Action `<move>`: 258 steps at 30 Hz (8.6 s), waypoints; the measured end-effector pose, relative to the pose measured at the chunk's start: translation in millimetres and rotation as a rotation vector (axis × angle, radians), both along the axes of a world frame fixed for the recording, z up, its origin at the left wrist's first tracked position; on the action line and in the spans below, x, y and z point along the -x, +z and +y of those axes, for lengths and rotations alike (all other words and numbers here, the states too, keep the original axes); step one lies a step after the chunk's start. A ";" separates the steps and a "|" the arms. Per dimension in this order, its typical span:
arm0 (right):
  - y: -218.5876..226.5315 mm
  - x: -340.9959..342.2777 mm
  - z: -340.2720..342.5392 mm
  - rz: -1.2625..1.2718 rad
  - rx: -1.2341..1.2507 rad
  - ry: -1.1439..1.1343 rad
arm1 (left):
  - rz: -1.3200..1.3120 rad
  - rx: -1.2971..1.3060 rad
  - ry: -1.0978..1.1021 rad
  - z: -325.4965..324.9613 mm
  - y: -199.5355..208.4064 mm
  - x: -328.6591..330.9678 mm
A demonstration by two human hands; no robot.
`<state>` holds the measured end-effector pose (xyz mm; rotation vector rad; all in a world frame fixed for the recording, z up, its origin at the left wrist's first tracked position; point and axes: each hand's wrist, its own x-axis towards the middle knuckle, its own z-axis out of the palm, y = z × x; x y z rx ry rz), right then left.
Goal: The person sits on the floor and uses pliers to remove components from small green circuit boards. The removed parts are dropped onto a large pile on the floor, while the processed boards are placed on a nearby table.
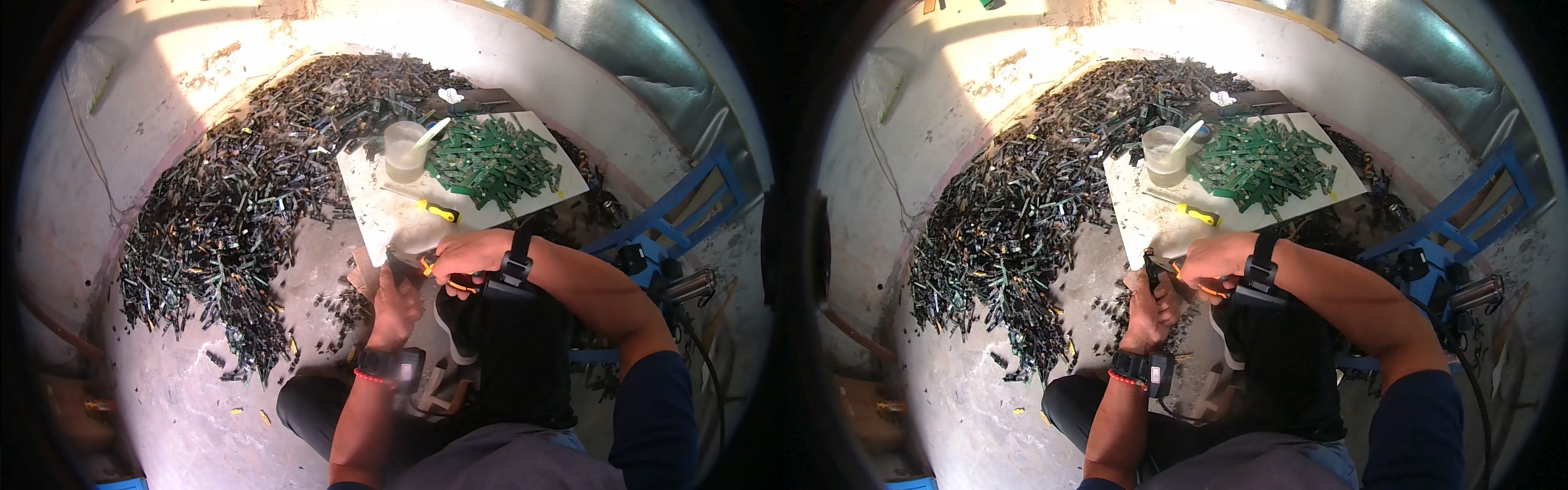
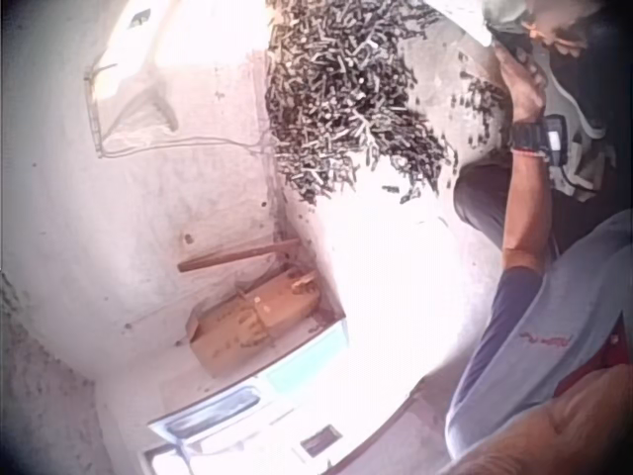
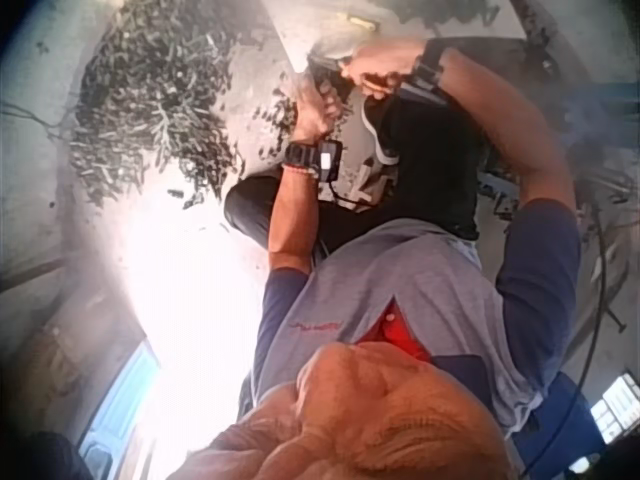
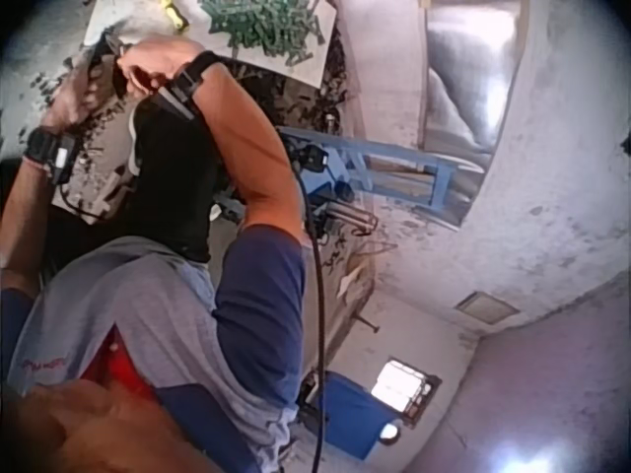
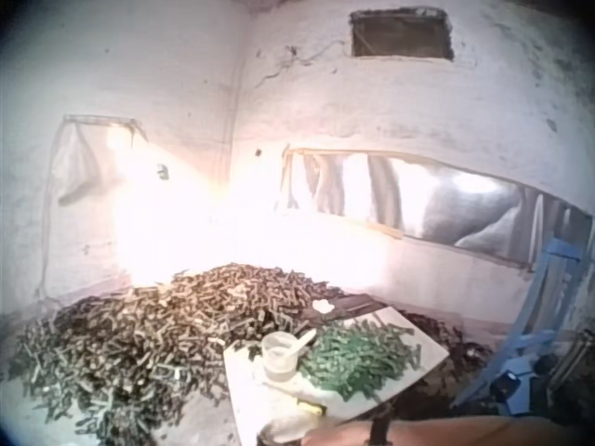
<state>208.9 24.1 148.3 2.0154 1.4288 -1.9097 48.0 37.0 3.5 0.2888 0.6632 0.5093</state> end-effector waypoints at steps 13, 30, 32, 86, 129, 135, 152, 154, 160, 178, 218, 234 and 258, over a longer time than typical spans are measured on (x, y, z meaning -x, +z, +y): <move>-32.7 -0.5 -4.5 0.145 -0.008 -0.105 | 0.104 0.027 0.024 -2.2 11.0 -1.2; -84.6 35.7 -49.3 0.923 0.038 -0.746 | 0.150 0.080 0.025 4.7 24.3 12.5; -92.2 32.4 -47.0 0.933 -0.001 -0.695 | 0.123 0.025 -0.021 7.8 16.9 15.4; -62.8 32.4 -49.7 -1.353 -0.998 0.465 | 0.312 -0.120 0.109 -10.4 10.5 -4.3; -65.6 9.4 -44.8 0.963 -0.023 -0.392 | -0.192 -0.084 -0.079 -0.6 18.9 38.6; -89.5 2.6 -44.2 0.220 -0.673 -0.151 | -0.088 0.038 0.028 0.7 10.2 28.8; -85.9 25.4 -56.7 -0.730 -0.888 0.119 | 0.173 -0.059 0.096 -3.3 22.8 18.4; -85.6 27.1 -56.2 -0.743 -0.880 0.115 | 0.218 -0.074 0.124 -4.3 20.7 16.7; -86.8 33.3 -56.8 -0.817 -0.956 0.097 | 0.404 -0.315 0.171 -9.6 12.5 14.4; -92.6 43.2 -59.0 -0.771 -0.980 0.103 | 0.634 -0.689 0.267 -14.1 -12.0 9.0; -68.3 16.7 -61.2 1.059 0.110 -0.259 | -0.089 -0.029 -0.013 -9.3 28.9 41.6; -76.8 25.2 -58.0 1.101 0.098 -0.269 | -0.002 -0.072 0.042 -7.2 34.5 37.8; -65.6 24.6 -52.2 1.025 0.085 -0.262 | 0.031 -0.155 0.064 -13.1 38.9 36.6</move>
